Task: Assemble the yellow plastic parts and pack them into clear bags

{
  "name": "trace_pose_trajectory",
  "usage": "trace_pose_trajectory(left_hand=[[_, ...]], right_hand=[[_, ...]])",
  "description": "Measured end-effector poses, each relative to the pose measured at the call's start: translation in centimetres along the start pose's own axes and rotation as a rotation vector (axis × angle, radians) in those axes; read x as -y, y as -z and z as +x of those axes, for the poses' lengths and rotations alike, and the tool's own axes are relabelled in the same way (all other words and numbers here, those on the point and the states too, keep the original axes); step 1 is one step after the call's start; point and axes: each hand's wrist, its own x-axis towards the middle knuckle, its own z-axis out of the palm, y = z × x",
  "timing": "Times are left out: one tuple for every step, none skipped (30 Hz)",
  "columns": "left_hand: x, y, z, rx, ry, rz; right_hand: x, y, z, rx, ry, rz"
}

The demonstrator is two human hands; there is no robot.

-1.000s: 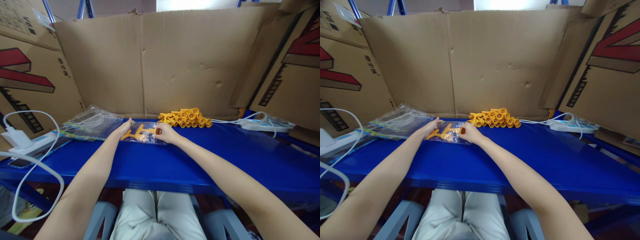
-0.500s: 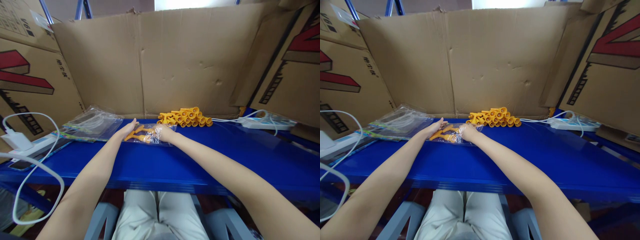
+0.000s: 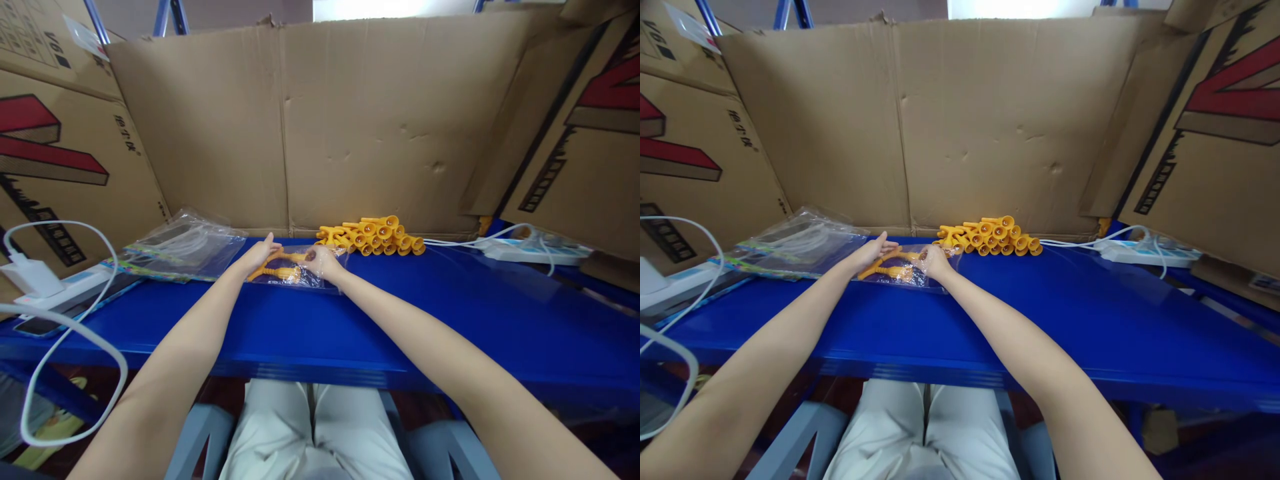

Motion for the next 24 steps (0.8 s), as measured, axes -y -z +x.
trace_pose_trajectory(left_hand=[[-0.1, 0.0, -0.1, 0.004, 0.000, 0.006], [-0.1, 0.0, -0.1, 0.008, 0.000, 0.013], [-0.2, 0.1, -0.2, 0.013, 0.002, 0.020], [-0.2, 0.1, -0.2, 0.020, 0.003, 0.026], [-0.2, 0.1, -0.2, 0.028, 0.005, 0.028], [-0.2, 0.1, -0.2, 0.037, 0.010, 0.029], [-0.1, 0.1, -0.2, 0.044, 0.014, 0.029], [0.0, 0.1, -0.1, 0.048, 0.017, 0.030], [0.1, 0.1, -0.1, 0.052, 0.016, 0.033], [0.2, 0.1, 0.0, 0.055, 0.012, 0.038], [0.4, 0.1, 0.1, 0.058, 0.005, 0.046], [0.5, 0.1, 0.2, 0.060, -0.005, 0.059], [0.6, 0.1, 0.3, 0.061, -0.017, 0.085], [0.6, 0.2, 0.3, 0.054, -0.029, 0.130], [0.6, 0.1, 0.4, 0.041, -0.042, 0.200], [0.5, 0.1, 0.4, 0.026, -0.054, 0.290], [0.4, 0.0, 0.4, 0.015, -0.065, 0.390], [0.3, -0.1, 0.4, 0.014, -0.077, 0.484], [0.2, -0.2, 0.4, 0.028, -0.089, 0.562], [0.1, -0.4, 0.5, 0.055, -0.101, 0.621], [0.2, -0.6, 0.5, 0.090, -0.113, 0.661], [0.2, -0.8, 0.6, 0.124, -0.120, 0.689], [0.4, -1.0, 0.7, 0.154, -0.124, 0.710], [0.5, -1.1, 0.8, 0.179, -0.125, 0.725]], right_hand=[[-0.1, 0.0, -0.1, -0.014, 0.001, 0.023], [-0.1, 0.0, -0.1, -0.030, 0.004, 0.043], [-0.2, 0.1, -0.2, -0.049, 0.009, 0.060], [-0.1, 0.2, -0.3, -0.063, 0.015, 0.076], [-0.1, 0.4, -0.5, -0.064, 0.017, 0.094], [0.0, 0.6, -0.6, -0.048, 0.015, 0.120], [0.1, 0.8, -0.7, -0.013, 0.010, 0.156], [0.3, 1.0, -0.8, 0.035, 0.005, 0.205], [0.4, 1.2, -0.8, 0.091, -0.002, 0.262], [0.6, 1.3, -0.9, 0.150, -0.010, 0.320], [0.7, 1.4, -1.0, 0.205, -0.014, 0.374], [0.8, 1.4, -1.0, 0.253, -0.014, 0.418], [0.9, 1.5, -1.1, 0.299, -0.011, 0.451], [1.0, 1.4, -1.1, 0.337, -0.007, 0.474], [1.0, 1.4, -1.2, 0.366, 0.000, 0.490], [0.9, 1.3, -1.2, 0.385, 0.012, 0.498], [0.9, 1.3, -1.2, 0.394, 0.025, 0.500], [0.8, 1.3, -1.2, 0.403, 0.039, 0.499], [0.7, 1.3, -1.2, 0.411, 0.055, 0.495], [0.6, 1.3, -1.1, 0.419, 0.073, 0.488], [0.5, 1.3, -1.0, 0.429, 0.090, 0.475], [0.5, 1.4, -0.9, 0.439, 0.107, 0.459], [0.5, 1.4, -0.9, 0.447, 0.127, 0.442], [0.5, 1.5, -0.8, 0.457, 0.147, 0.427]])
